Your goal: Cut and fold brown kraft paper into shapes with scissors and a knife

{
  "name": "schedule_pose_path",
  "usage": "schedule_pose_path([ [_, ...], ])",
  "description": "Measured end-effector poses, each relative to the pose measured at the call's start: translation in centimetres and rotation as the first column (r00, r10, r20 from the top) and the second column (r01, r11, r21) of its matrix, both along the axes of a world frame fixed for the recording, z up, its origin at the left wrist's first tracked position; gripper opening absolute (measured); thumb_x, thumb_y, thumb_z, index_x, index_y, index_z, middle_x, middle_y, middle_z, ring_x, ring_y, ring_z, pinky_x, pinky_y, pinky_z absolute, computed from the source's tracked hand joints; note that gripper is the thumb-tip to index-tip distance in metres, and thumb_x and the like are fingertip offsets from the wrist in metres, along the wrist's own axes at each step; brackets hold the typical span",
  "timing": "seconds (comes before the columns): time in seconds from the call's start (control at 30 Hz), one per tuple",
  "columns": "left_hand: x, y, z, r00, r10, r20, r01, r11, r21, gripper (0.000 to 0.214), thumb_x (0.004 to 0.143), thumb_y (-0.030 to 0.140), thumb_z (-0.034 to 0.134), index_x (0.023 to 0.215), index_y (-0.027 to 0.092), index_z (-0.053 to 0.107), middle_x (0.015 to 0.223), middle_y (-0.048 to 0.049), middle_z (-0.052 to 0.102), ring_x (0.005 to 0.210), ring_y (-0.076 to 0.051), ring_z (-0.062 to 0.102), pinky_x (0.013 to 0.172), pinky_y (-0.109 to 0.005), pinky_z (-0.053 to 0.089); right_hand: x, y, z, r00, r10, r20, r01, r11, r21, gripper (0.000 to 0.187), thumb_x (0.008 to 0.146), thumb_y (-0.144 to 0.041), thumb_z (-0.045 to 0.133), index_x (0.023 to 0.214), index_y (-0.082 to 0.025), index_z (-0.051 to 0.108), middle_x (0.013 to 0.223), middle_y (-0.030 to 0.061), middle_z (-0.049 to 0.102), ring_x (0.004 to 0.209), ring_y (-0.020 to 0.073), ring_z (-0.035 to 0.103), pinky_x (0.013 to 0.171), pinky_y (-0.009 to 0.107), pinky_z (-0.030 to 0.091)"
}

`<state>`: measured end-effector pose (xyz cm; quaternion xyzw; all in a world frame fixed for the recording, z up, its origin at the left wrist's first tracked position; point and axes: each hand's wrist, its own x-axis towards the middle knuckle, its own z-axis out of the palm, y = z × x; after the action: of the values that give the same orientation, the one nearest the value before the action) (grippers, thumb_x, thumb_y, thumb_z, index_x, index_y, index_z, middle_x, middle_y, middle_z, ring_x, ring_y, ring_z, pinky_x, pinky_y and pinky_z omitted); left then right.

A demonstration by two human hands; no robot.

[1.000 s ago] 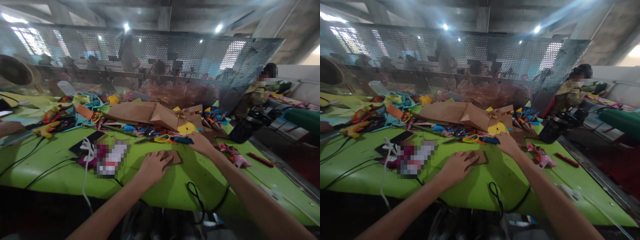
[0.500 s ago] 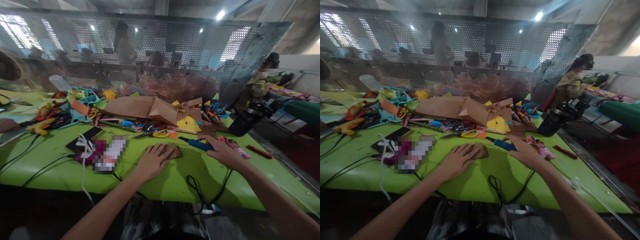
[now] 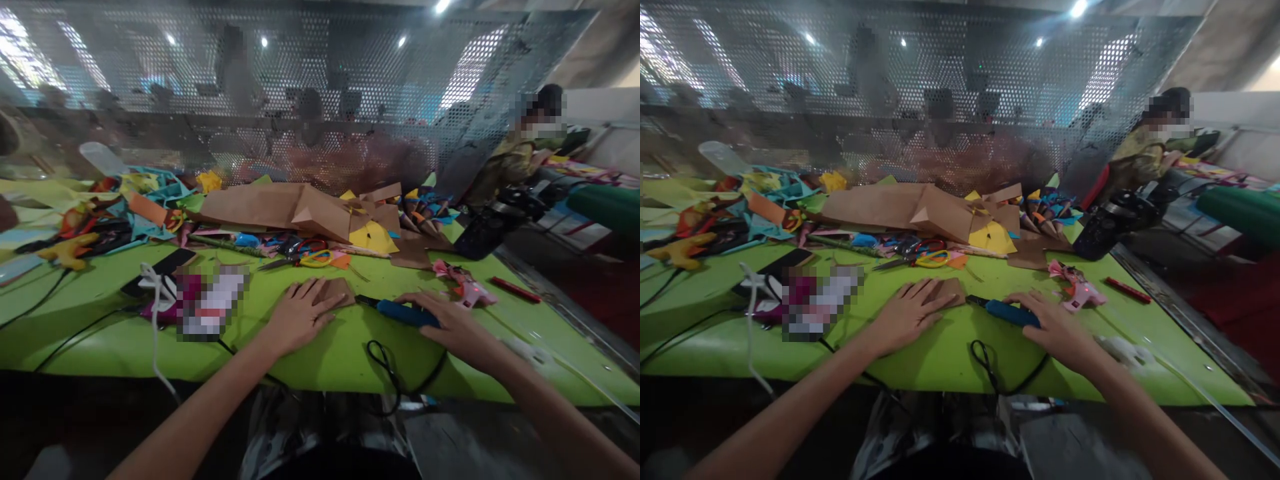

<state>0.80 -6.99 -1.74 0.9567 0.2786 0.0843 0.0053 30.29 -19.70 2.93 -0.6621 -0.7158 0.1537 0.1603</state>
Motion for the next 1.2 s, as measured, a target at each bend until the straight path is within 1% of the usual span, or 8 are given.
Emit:
schedule_pose_path([
  [0.2, 0.1, -0.1, 0.4, 1.0, -0.003, -0.027, 0.002, 1.0, -0.008, 0.048, 0.099, 0.05, 0.027, 0.147, 0.045, 0.028, 0.157, -0.0032, 0.03, 0.141, -0.028, 0.031, 0.109, -0.05, 0.029, -0.5, 0.3, 0.0, 1.0, 0.01, -0.021, -0.01, 1.0, -0.015, 0.061, 0.066, -0.016, 0.047, 0.125, -0.025, 0.06, 0.117, 0.0082, 0.066, 0.107, 0.0308, 0.059, 0.093, 0.046, 0.045],
  [0.47, 0.1, -0.2, 0.5, 1.0, -0.019, -0.017, 0.019, 1.0, 0.008, 0.049, 0.099, 0.05, 0.031, 0.147, 0.044, 0.029, 0.159, -0.0021, 0.027, 0.141, -0.029, 0.031, 0.11, -0.052, 0.028, 0.1, 0.2, -0.2, 0.998, 0.018, -0.068, -0.02, 0.999, -0.028, 0.062, 0.066, -0.014, 0.048, 0.126, -0.026, 0.059, 0.122, 0.0082, 0.064, 0.111, 0.0315, 0.058, 0.095, 0.048, 0.043],
  [0.57, 0.1, -0.2, 0.4, 0.999, -0.027, -0.024, 0.027, 1.0, -0.015, 0.05, 0.099, 0.049, 0.03, 0.148, 0.041, 0.028, 0.16, -0.001, 0.025, 0.143, -0.028, 0.028, 0.112, -0.052, 0.026, 0.2, 0.2, -0.3, 0.998, 0.017, -0.066, -0.019, 1.0, -0.021, 0.061, 0.068, -0.015, 0.048, 0.127, -0.027, 0.059, 0.122, 0.0076, 0.064, 0.111, 0.0313, 0.057, 0.096, 0.047, 0.042],
  [0.7, 0.1, 0.0, 0.3, 0.998, -0.056, -0.022, 0.055, 0.998, -0.042, 0.051, 0.099, 0.048, 0.029, 0.15, 0.04, 0.024, 0.16, -0.0002, 0.024, 0.143, -0.026, 0.027, 0.113, -0.05, 0.025, 0.3, 0.4, -0.7, 0.994, 0.034, -0.102, -0.037, 0.999, -0.022, 0.06, 0.068, -0.015, 0.049, 0.126, -0.025, 0.06, 0.124, 0.0084, 0.064, 0.114, 0.0316, 0.056, 0.098, 0.048, 0.041],
  [0.8, 0.1, 0.1, 0.3, 0.998, -0.07, -0.006, 0.07, 0.997, -0.045, 0.051, 0.1, 0.047, 0.029, 0.15, 0.042, 0.022, 0.16, 0.0012, 0.024, 0.143, -0.025, 0.029, 0.113, -0.049, 0.025, 0.3, 0.6, -0.8, 0.991, 0.042, -0.124, -0.044, 0.999, -0.017, 0.059, 0.068, -0.017, 0.05, 0.125, -0.025, 0.061, 0.124, 0.0088, 0.064, 0.114, 0.0325, 0.056, 0.1, 0.049, 0.041],
  [0.9, 0.1, 0.1, 0.6, 0.997, -0.081, -0.014, 0.08, 0.996, -0.05, 0.049, 0.1, 0.046, 0.028, 0.149, 0.045, 0.023, 0.16, 0.0025, 0.022, 0.142, -0.026, 0.03, 0.113, -0.049, 0.025, 0.4, 0.6, -0.8, 0.99, 0.045, -0.13, -0.048, 0.999, -0.02, 0.057, 0.067, -0.018, 0.05, 0.123, -0.024, 0.062, 0.124, 0.0087, 0.064, 0.114, 0.0326, 0.057, 0.099, 0.048, 0.041],
  [1.03, 0.1, 0.1, 0.9, 0.995, -0.091, -0.03, 0.089, 0.995, -0.049, 0.048, 0.1, 0.045, 0.028, 0.148, 0.045, 0.024, 0.161, 0.0026, 0.02, 0.142, -0.026, 0.029, 0.112, -0.048, 0.027, 0.5, 0.4, -0.5, 0.99, 0.044, -0.131, -0.048, 0.998, -0.032, 0.056, 0.066, -0.02, 0.051, 0.121, -0.023, 0.062, 0.124, 0.0092, 0.064, 0.113, 0.0328, 0.057, 0.097, 0.047, 0.043],
  [1.2, 0.1, 0.1, 0.8, 0.995, -0.095, -0.023, 0.094, 0.995, -0.029, 0.048, 0.1, 0.044, 0.028, 0.148, 0.047, 0.023, 0.161, 0.0035, 0.02, 0.142, -0.025, 0.029, 0.111, -0.046, 0.028, 0.5, 0.5, -0.6, 0.994, 0.038, -0.105, -0.04, 0.999, -0.019, 0.056, 0.067, -0.021, 0.054, 0.123, -0.025, 0.062, 0.123, 0.0078, 0.065, 0.112, 0.0336, 0.058, 0.095, 0.047, 0.044],
])
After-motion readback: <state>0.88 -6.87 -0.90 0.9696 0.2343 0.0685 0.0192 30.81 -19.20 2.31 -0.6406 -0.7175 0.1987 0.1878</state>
